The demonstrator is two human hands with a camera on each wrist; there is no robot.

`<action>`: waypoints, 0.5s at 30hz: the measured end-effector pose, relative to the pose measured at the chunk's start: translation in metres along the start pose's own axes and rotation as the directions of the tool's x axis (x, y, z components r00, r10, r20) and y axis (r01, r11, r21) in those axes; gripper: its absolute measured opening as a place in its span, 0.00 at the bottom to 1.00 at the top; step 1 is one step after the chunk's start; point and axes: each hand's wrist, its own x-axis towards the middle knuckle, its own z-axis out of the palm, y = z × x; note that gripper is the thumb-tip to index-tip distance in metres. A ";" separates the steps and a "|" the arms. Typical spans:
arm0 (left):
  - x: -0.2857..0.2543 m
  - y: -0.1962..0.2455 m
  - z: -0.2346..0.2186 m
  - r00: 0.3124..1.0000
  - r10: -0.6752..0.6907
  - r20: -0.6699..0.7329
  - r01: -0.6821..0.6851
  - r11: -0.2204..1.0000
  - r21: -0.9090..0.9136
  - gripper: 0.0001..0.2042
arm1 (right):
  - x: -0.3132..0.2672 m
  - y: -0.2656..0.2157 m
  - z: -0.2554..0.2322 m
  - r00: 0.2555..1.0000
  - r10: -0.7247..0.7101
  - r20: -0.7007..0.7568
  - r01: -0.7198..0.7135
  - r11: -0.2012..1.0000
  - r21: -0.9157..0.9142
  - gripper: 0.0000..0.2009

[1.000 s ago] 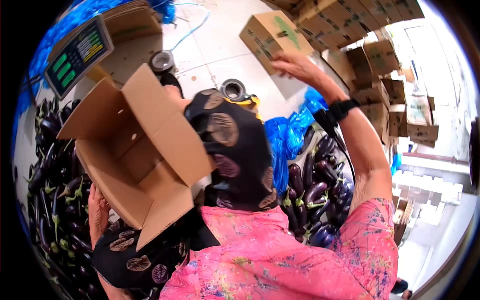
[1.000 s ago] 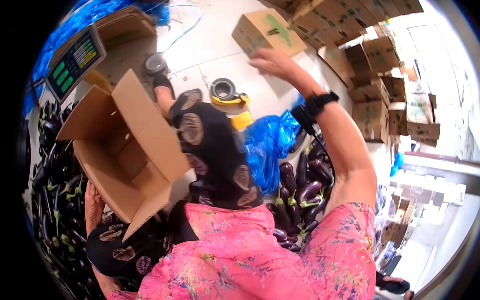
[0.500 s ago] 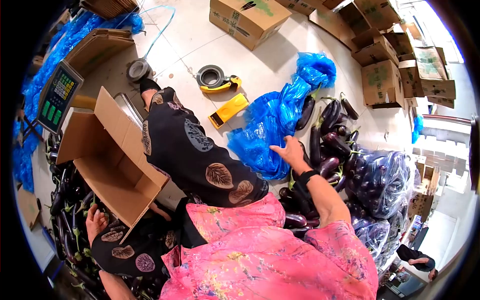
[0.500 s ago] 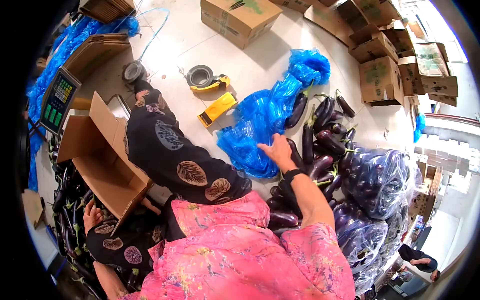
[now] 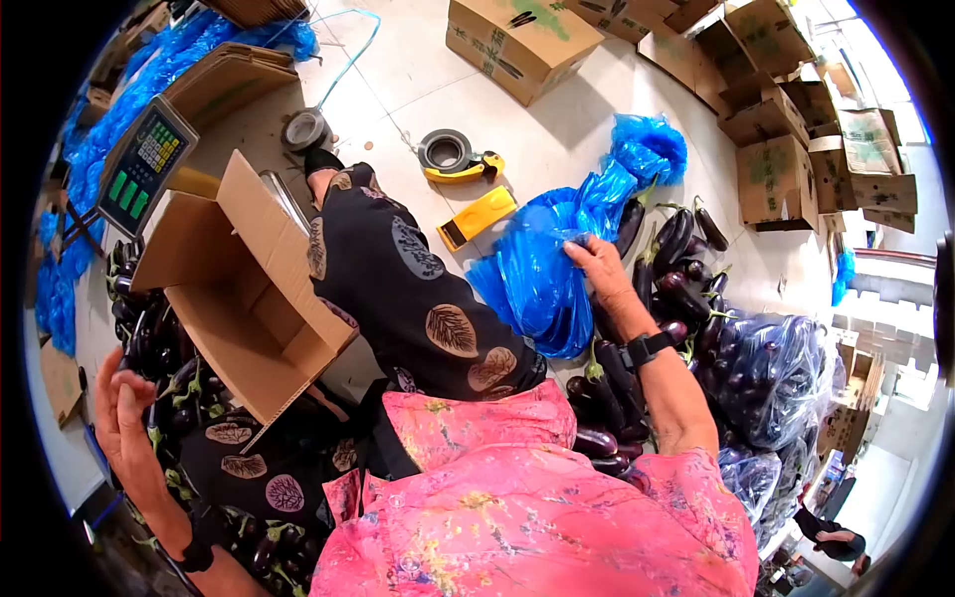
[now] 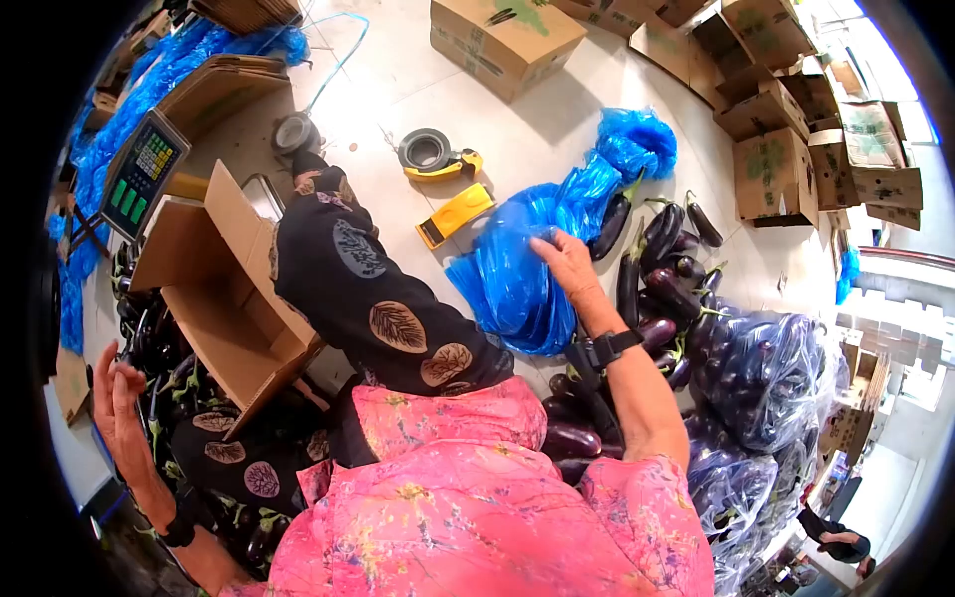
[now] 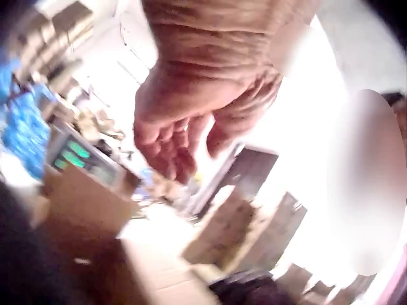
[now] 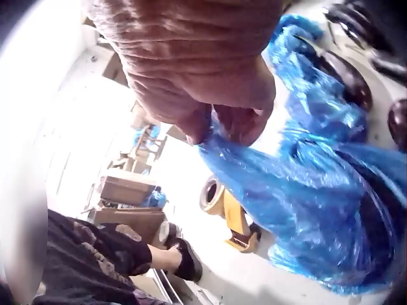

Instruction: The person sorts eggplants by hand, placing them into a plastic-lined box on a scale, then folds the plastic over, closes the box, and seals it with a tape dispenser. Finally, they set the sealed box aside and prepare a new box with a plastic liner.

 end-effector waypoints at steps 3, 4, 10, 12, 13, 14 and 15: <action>-0.013 0.076 0.069 0.935 0.157 0.317 -0.098 0.976 -0.194 0.19 | -0.019 -0.063 0.001 0.998 -0.042 0.035 0.040 0.998 0.056 0.12; -0.017 0.092 0.099 0.915 0.182 0.360 -0.087 0.960 -0.265 0.19 | -0.018 -0.067 -0.001 0.997 -0.066 0.027 0.064 0.994 0.089 0.13; -0.045 0.100 0.250 0.640 0.219 0.736 0.245 0.850 -0.466 0.39 | -0.097 -0.145 0.033 0.960 -0.177 0.217 0.185 0.982 -0.018 0.16; -0.050 0.089 0.292 0.529 0.194 0.826 0.553 0.660 -0.508 0.44 | -0.127 -0.161 0.046 0.893 -0.270 0.360 0.335 0.933 -0.129 0.15; -0.047 0.093 0.300 0.471 0.024 0.882 0.716 0.574 -0.398 0.42 | -0.138 -0.168 0.055 0.820 -0.358 0.446 0.470 0.867 -0.167 0.14; -0.050 0.094 0.310 0.493 0.065 0.868 0.758 0.458 -0.465 0.36 | -0.147 -0.170 0.066 0.749 -0.466 0.471 0.590 0.792 -0.157 0.13; -0.052 0.095 0.317 0.519 0.105 0.848 0.785 0.333 -0.522 0.30 | -0.153 -0.170 0.075 0.662 -0.563 0.495 0.701 0.698 -0.143 0.12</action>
